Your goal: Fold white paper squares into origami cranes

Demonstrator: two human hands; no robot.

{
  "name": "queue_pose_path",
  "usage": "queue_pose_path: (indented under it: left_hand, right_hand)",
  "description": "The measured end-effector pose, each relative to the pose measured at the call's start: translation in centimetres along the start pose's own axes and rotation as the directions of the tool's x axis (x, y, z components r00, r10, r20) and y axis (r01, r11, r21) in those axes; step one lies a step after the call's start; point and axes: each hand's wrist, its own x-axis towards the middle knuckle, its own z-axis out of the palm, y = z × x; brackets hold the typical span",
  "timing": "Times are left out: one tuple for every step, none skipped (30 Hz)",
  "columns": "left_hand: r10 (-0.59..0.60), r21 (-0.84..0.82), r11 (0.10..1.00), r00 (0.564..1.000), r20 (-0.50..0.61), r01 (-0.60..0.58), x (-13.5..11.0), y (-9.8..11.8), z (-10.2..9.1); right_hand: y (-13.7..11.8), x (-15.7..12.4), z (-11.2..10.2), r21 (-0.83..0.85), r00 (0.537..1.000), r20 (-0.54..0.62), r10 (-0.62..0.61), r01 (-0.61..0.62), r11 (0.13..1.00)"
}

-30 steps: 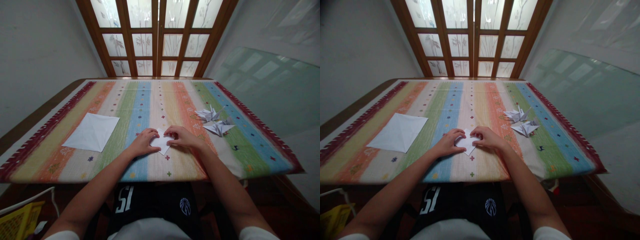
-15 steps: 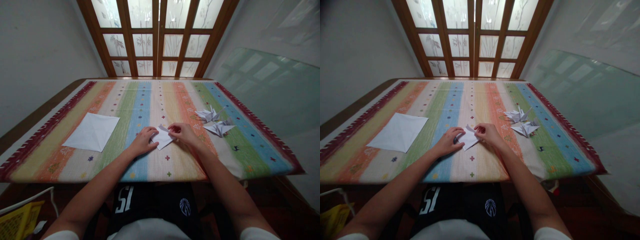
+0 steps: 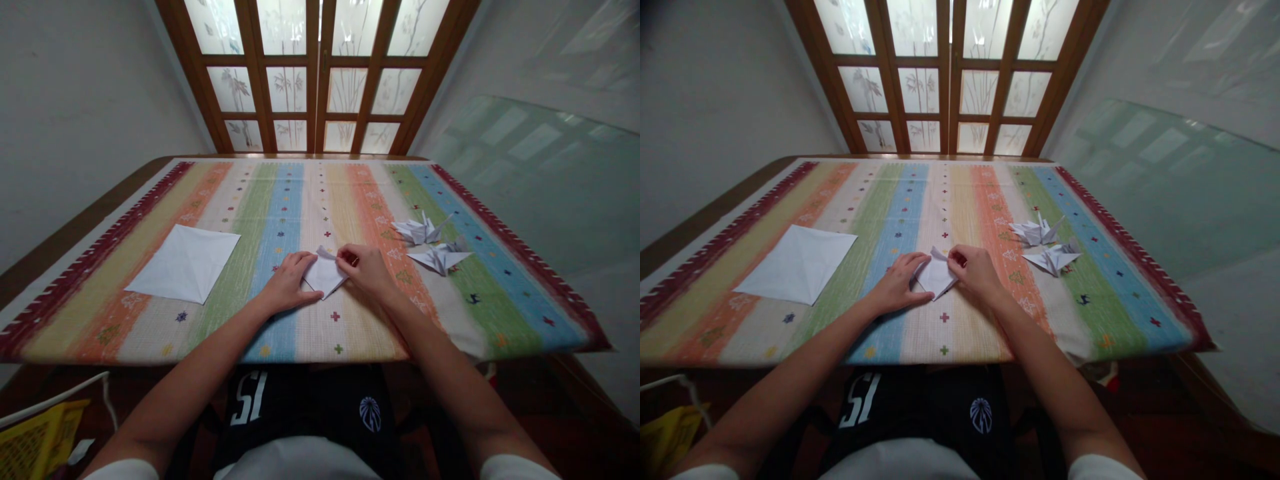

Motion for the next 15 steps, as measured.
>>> queue_pose_path:
  left_hand:
    - [0.003,0.001,1.0,1.0,-0.004,-0.003,0.0,0.0,0.0]
    - [0.005,0.001,1.0,1.0,-0.008,-0.005,0.0,0.1,0.0]
    - [0.007,0.001,1.0,1.0,-0.012,-0.007,0.0,0.1,0.0]
    - [0.007,0.002,1.0,1.0,-0.014,-0.007,0.0,0.1,0.0]
    - [0.007,0.003,1.0,1.0,-0.012,-0.007,0.0,0.1,0.0]
    - [0.005,0.005,1.0,1.0,-0.012,-0.005,0.0,0.1,0.0]
    - [0.001,0.008,1.0,1.0,-0.012,-0.001,0.0,0.1,0.0]
    - [-0.004,0.01,1.0,1.0,-0.012,0.004,0.0,0.2,0.0]
    - [-0.008,0.012,1.0,1.0,-0.011,0.008,0.0,0.2,0.0]
    - [-0.012,0.014,1.0,1.0,-0.01,0.012,0.0,0.2,0.0]
    - [-0.016,0.014,1.0,1.0,-0.009,0.016,0.0,0.2,0.0]
    - [-0.02,0.013,1.0,1.0,-0.008,0.02,0.0,0.2,0.0]
    - [-0.023,0.011,1.0,1.0,-0.008,0.023,0.0,0.2,0.0]
    - [-0.027,0.01,1.0,1.0,-0.009,0.027,0.0,0.2,0.0]
    - [-0.028,0.009,1.0,1.0,-0.011,0.028,0.0,0.2,0.0]
  right_hand:
    - [0.0,0.0,0.1,0.004,1.0,-0.009,0.012,-0.012,1.0]
    - [-0.1,-0.1,0.1,0.008,1.0,-0.017,0.023,-0.023,1.0]
    - [-0.1,-0.1,0.2,0.016,0.999,-0.021,0.036,-0.036,0.999]
    - [-0.1,-0.1,0.2,0.03,0.999,-0.019,0.048,-0.048,0.998]
    - [-0.1,-0.1,0.3,0.051,0.998,-0.014,0.06,-0.059,0.997]
    - [-0.1,-0.1,0.4,0.079,0.997,-0.008,0.071,-0.07,0.994]
    - [-0.1,-0.1,0.5,0.114,0.997,-0.002,0.082,-0.081,0.99]
    - [-0.1,-0.1,0.6,0.156,0.996,0.006,0.092,-0.091,0.984]
    - [-0.1,-0.1,0.7,0.202,0.995,0.019,0.099,-0.101,0.974]
    - [-0.1,-0.1,0.9,0.253,0.993,0.036,0.108,-0.114,0.961]
    - [-0.1,-0.1,1.0,0.308,0.991,0.058,0.12,-0.132,0.942]
    - [-0.1,-0.1,1.2,0.362,0.987,0.084,0.135,-0.156,0.919]
    - [-0.1,0.0,1.3,0.413,0.982,0.112,0.152,-0.185,0.892]
    - [-0.1,0.0,1.5,0.459,0.975,0.141,0.172,-0.218,0.861]
    - [-0.1,0.1,1.6,0.498,0.967,0.169,0.191,-0.251,0.83]
